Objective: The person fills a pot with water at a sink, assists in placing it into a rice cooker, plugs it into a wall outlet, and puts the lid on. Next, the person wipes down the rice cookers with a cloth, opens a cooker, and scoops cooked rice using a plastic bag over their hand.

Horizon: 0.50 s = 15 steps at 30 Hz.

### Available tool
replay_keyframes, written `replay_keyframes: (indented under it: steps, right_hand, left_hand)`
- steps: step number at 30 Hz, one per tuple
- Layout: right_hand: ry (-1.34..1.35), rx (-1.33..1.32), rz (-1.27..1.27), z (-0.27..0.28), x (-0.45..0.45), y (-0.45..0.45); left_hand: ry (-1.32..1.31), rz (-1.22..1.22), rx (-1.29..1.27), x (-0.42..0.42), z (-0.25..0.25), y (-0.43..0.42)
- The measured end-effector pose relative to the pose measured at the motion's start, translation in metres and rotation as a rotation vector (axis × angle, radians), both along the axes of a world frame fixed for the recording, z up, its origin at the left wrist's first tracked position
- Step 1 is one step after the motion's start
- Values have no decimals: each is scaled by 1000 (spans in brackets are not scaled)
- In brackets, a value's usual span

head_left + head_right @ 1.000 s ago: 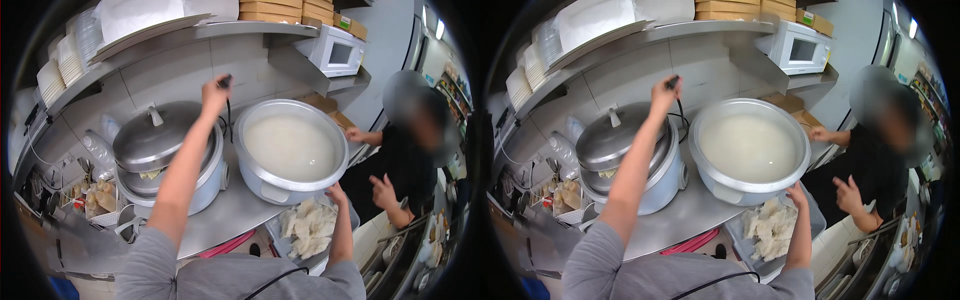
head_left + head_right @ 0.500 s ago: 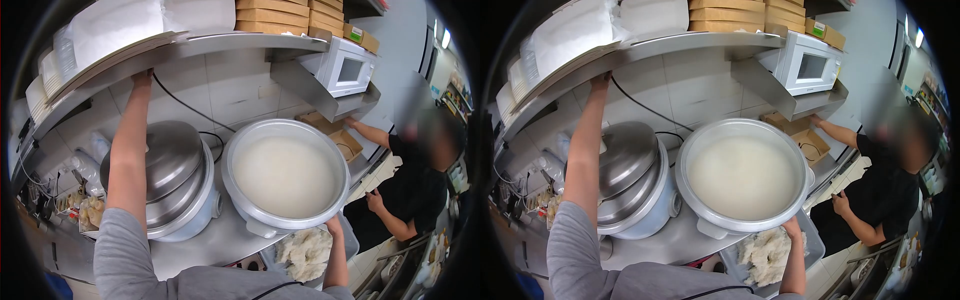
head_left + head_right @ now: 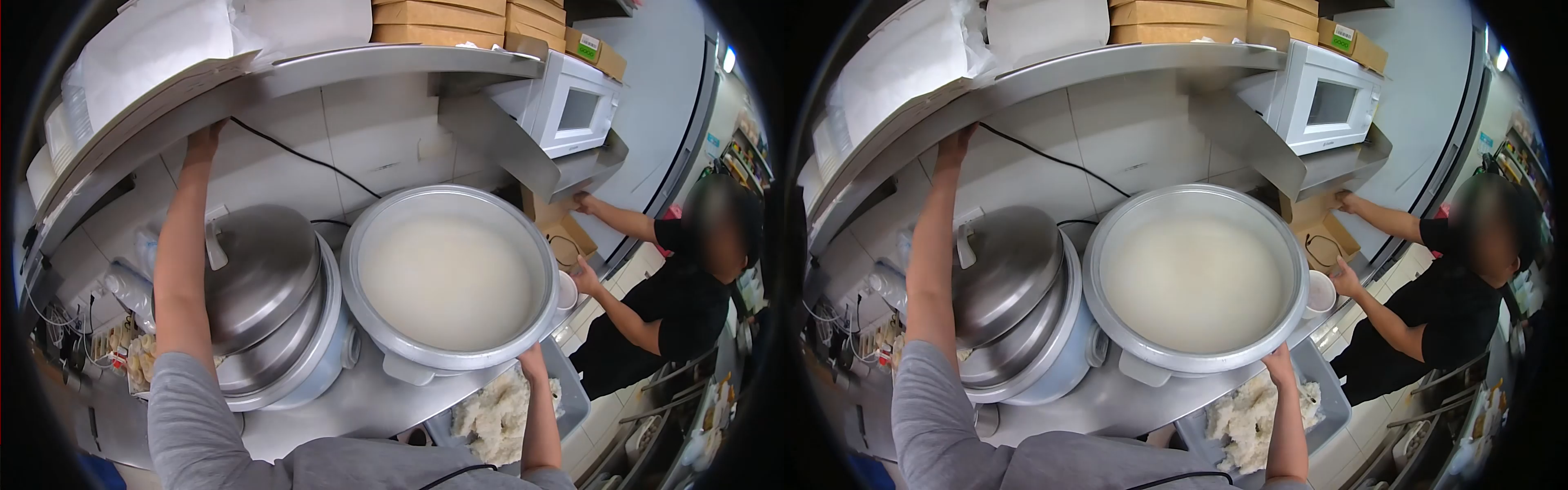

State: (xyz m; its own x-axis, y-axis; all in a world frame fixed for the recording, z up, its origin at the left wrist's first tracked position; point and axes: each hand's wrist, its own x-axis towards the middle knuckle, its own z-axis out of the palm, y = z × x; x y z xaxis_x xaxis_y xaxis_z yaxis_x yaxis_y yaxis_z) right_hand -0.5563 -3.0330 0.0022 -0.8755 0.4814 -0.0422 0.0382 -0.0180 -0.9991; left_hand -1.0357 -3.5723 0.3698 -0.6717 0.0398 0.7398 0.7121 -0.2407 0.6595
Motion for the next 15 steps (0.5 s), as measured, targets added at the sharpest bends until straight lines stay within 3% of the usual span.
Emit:
replay_keyframes:
  steps: [6, 10, 14, 15]
  right_hand:
    - [35, -15, 59, -37, -36, 30]
    - [43, -96, 97, -20, -57, 29]
    - [11, -80, 102, 6, -74, 20]
    - [6, -75, 81, 10, -76, 18]
  left_hand:
    - [16, 31, -125, 5, -2, -24]
    - [-161, -39, 21, 15, -2, -25]
    - [-83, 6, -81, 10, -10, -37]
    - [-163, -89, -75, 15, -10, -37]
